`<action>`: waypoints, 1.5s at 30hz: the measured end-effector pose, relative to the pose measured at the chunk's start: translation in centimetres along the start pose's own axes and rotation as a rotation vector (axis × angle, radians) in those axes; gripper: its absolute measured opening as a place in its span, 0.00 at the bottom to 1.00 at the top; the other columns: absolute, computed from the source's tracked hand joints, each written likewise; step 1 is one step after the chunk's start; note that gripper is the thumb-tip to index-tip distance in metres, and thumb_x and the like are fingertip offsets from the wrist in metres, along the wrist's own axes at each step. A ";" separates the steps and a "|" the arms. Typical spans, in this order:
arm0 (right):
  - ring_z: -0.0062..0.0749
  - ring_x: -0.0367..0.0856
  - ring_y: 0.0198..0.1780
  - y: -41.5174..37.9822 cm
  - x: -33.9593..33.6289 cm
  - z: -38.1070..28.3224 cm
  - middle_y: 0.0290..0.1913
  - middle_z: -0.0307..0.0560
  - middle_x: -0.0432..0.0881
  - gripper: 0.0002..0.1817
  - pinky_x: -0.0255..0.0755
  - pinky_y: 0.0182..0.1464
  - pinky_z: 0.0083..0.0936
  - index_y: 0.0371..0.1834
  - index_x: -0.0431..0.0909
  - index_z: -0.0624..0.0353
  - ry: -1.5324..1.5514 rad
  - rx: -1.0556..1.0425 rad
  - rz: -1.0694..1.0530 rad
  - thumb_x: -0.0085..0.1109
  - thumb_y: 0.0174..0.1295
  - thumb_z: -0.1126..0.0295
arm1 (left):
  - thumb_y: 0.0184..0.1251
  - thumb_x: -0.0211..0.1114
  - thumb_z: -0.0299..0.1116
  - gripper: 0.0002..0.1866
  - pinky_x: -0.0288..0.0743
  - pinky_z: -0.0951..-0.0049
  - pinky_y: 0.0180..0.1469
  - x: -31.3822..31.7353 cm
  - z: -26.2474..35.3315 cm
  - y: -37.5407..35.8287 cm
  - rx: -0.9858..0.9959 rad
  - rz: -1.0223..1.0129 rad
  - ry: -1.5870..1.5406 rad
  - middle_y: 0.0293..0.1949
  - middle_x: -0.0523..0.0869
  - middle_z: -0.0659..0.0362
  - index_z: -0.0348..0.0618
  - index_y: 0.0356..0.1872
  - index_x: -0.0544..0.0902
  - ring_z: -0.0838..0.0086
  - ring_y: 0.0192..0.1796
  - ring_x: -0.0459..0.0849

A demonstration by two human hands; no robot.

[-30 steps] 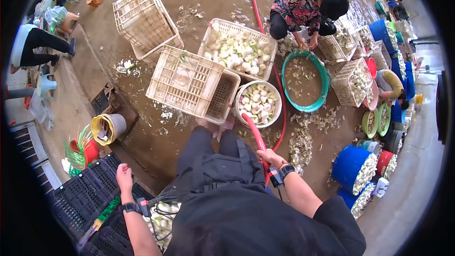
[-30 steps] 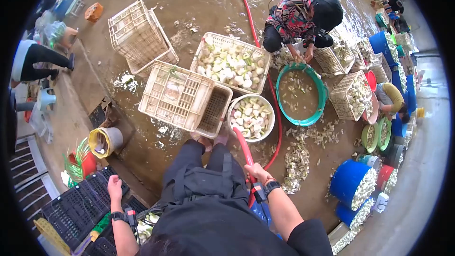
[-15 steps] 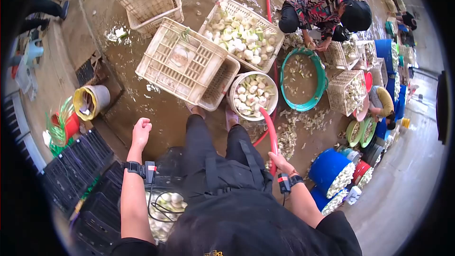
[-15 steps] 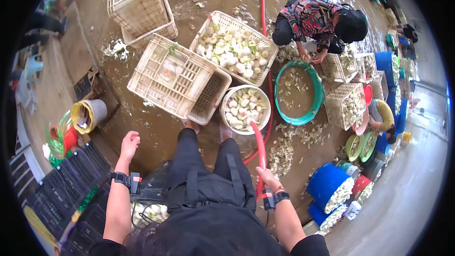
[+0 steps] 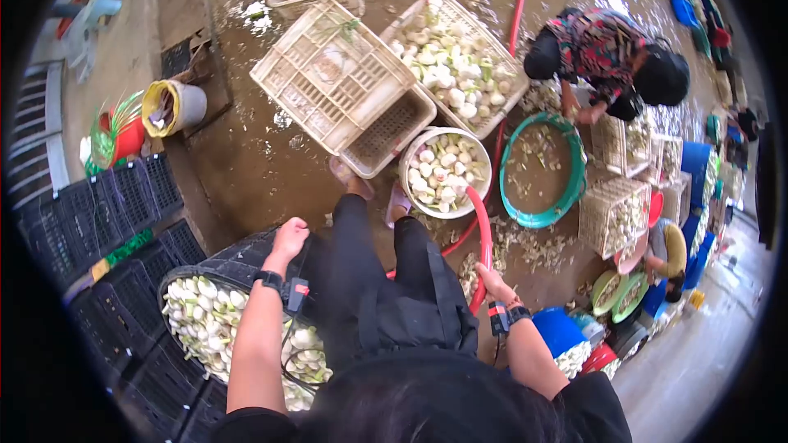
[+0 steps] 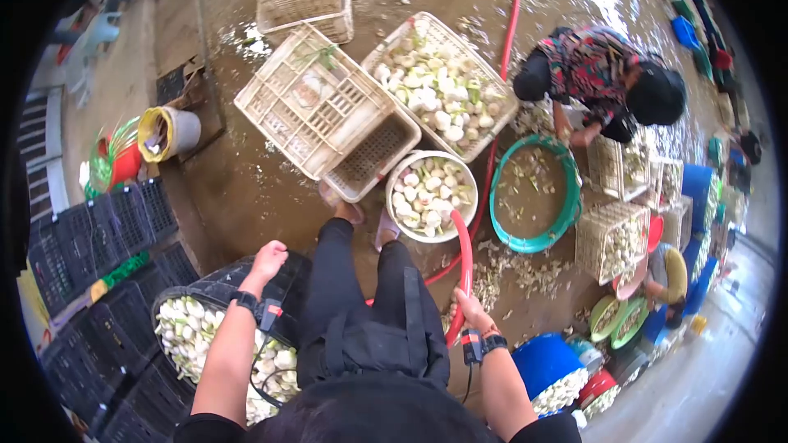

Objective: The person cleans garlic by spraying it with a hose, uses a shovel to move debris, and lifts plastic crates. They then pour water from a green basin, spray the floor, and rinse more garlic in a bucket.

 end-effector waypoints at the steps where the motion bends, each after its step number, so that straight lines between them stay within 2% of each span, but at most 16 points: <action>1: 0.29 0.68 0.16 0.6 -0.3 0.0 0.17 0.38 0.67 0.13 0.67 0.20 0.30 0.28 0.63 0.53 -0.035 -0.049 -0.023 0.49 0.61 0.56 | 0.52 0.60 0.34 0.11 0.74 0.68 0.41 1.1 0.5 1.0 -0.005 -0.007 -0.022 0.34 0.83 0.53 0.41 0.36 0.78 0.68 0.36 0.82; 4: 0.33 0.69 0.15 0.8 -1.1 -0.5 0.13 0.42 0.68 0.15 0.69 0.21 0.32 0.27 0.65 0.56 -0.267 -0.077 0.006 0.46 0.62 0.56 | 0.53 0.59 0.35 0.11 0.74 0.69 0.40 4.0 1.6 5.5 -0.044 -0.056 -0.142 0.31 0.83 0.53 0.42 0.36 0.78 0.67 0.35 0.82; 6: 0.35 0.70 0.16 2.0 -2.4 0.1 0.13 0.44 0.70 0.18 0.70 0.22 0.32 0.27 0.66 0.58 -0.298 -0.106 0.028 0.45 0.62 0.54 | 0.55 0.58 0.36 0.10 0.74 0.69 0.36 6.3 -1.0 10.7 -0.185 -0.060 -0.475 0.27 0.82 0.54 0.41 0.33 0.79 0.68 0.31 0.82; 8: 0.35 0.70 0.16 2.1 -3.2 1.5 0.14 0.44 0.70 0.18 0.69 0.21 0.33 0.28 0.66 0.59 -0.186 0.018 -0.003 0.47 0.61 0.54 | 0.57 0.56 0.39 0.12 0.74 0.68 0.33 5.3 -2.2 16.0 -0.262 0.117 -0.708 0.24 0.81 0.55 0.40 0.31 0.78 0.70 0.28 0.80; 10: 0.36 0.72 0.17 2.4 -4.3 2.5 0.15 0.45 0.71 0.20 0.70 0.21 0.34 0.28 0.66 0.60 -0.177 0.052 0.019 0.48 0.59 0.52 | 0.57 0.56 0.41 0.14 0.74 0.66 0.32 5.1 -6.7 24.5 -0.172 0.337 -0.652 0.26 0.81 0.53 0.38 0.31 0.78 0.67 0.27 0.80; 12: 0.37 0.70 0.19 3.0 -6.1 3.2 0.16 0.43 0.66 0.15 0.70 0.25 0.39 0.27 0.65 0.54 -0.177 0.091 0.090 0.47 0.61 0.54 | 0.56 0.56 0.42 0.16 0.73 0.63 0.39 2.5 -5.1 28.5 -0.291 0.378 -0.845 0.31 0.82 0.47 0.37 0.35 0.78 0.58 0.33 0.81; 13: 0.37 0.70 0.19 2.1 -4.9 2.3 0.16 0.43 0.66 0.15 0.70 0.25 0.39 0.27 0.65 0.54 -0.208 0.101 0.093 0.47 0.61 0.54 | 0.55 0.56 0.42 0.17 0.72 0.62 0.42 1.7 -5.5 32.0 -0.211 0.440 -0.822 0.34 0.81 0.45 0.36 0.36 0.78 0.55 0.37 0.80; 15: 0.39 0.74 0.18 -0.5 -2.7 0.8 0.15 0.41 0.72 0.15 0.67 0.19 0.34 0.24 0.70 0.55 -0.321 0.141 0.221 0.55 0.56 0.54 | 0.53 0.59 0.40 0.19 0.70 0.63 0.45 -0.6 -4.0 35.5 -0.213 0.415 -0.854 0.38 0.80 0.44 0.35 0.39 0.75 0.54 0.42 0.78; 20: 0.38 0.74 0.18 0.9 -1.3 0.0 0.15 0.41 0.72 0.15 0.67 0.20 0.34 0.25 0.69 0.54 -0.358 0.228 0.302 0.54 0.57 0.55 | 0.47 0.65 0.37 0.28 0.67 0.64 0.53 -2.9 -2.2 42.1 -0.219 0.322 -0.869 0.48 0.76 0.40 0.32 0.49 0.69 0.52 0.54 0.73; 22: 0.38 0.73 0.18 1.5 -1.0 -0.5 0.15 0.41 0.71 0.15 0.67 0.20 0.34 0.25 0.69 0.54 -0.359 0.248 0.326 0.53 0.57 0.55 | 0.47 0.66 0.35 0.23 0.69 0.62 0.50 -2.0 -3.6 44.6 -0.285 0.428 -0.892 0.45 0.77 0.42 0.33 0.43 0.71 0.53 0.50 0.75; 25: 0.38 0.73 0.18 2.3 0.1 -1.3 0.16 0.41 0.71 0.15 0.67 0.20 0.35 0.25 0.68 0.54 -0.363 0.264 0.356 0.53 0.57 0.55 | 0.49 0.63 0.35 0.21 0.69 0.61 0.51 -4.0 -2.3 42.3 -0.319 0.461 -0.907 0.44 0.78 0.42 0.36 0.43 0.71 0.52 0.50 0.76; 27: 0.38 0.73 0.18 2.6 -0.1 -1.4 0.16 0.42 0.71 0.15 0.67 0.21 0.35 0.25 0.68 0.54 -0.363 0.270 0.368 0.52 0.57 0.55 | 0.51 0.60 0.35 0.18 0.68 0.60 0.52 -4.6 -2.2 42.5 -0.356 0.397 -0.584 0.44 0.78 0.41 0.38 0.43 0.71 0.50 0.50 0.75; 32: 0.37 0.72 0.18 2.1 -0.3 -1.0 0.16 0.42 0.70 0.15 0.68 0.22 0.36 0.25 0.67 0.54 -0.350 0.270 0.378 0.51 0.58 0.55 | 0.51 0.59 0.35 0.18 0.68 0.57 0.52 -5.8 -3.6 39.8 -0.403 0.466 -0.619 0.42 0.79 0.42 0.37 0.41 0.71 0.47 0.48 0.76; 34: 0.37 0.72 0.18 1.9 -0.5 -1.1 0.16 0.42 0.70 0.15 0.68 0.22 0.36 0.25 0.67 0.54 -0.341 0.271 0.381 0.51 0.58 0.55 | 0.52 0.57 0.36 0.20 0.68 0.58 0.53 -6.5 -6.2 38.8 -0.403 0.461 -0.661 0.43 0.79 0.42 0.39 0.45 0.70 0.46 0.48 0.75; 39: 0.37 0.71 0.18 1.4 -1.0 -1.0 0.16 0.42 0.69 0.14 0.68 0.23 0.36 0.26 0.66 0.54 -0.298 0.250 0.378 0.50 0.59 0.55 | 0.53 0.56 0.34 0.15 0.69 0.63 0.46 -5.5 -15.6 33.1 -0.328 0.473 -1.040 0.38 0.78 0.46 0.40 0.41 0.71 0.53 0.42 0.75; 45: 0.36 0.70 0.18 0.6 -2.2 -0.7 0.16 0.42 0.68 0.14 0.69 0.24 0.37 0.26 0.65 0.54 -0.229 0.238 0.379 0.48 0.60 0.55 | 0.54 0.54 0.32 0.09 0.70 0.69 0.38 -3.7 -29.8 23.3 -0.412 0.555 -1.517 0.31 0.77 0.51 0.43 0.35 0.72 0.61 0.34 0.74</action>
Point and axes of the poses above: each hand's wrist, its own y-axis towards the middle knuckle, its own x-axis out of the palm, z = x × y, the point moved 9 cm from there along y, towards the middle knuckle
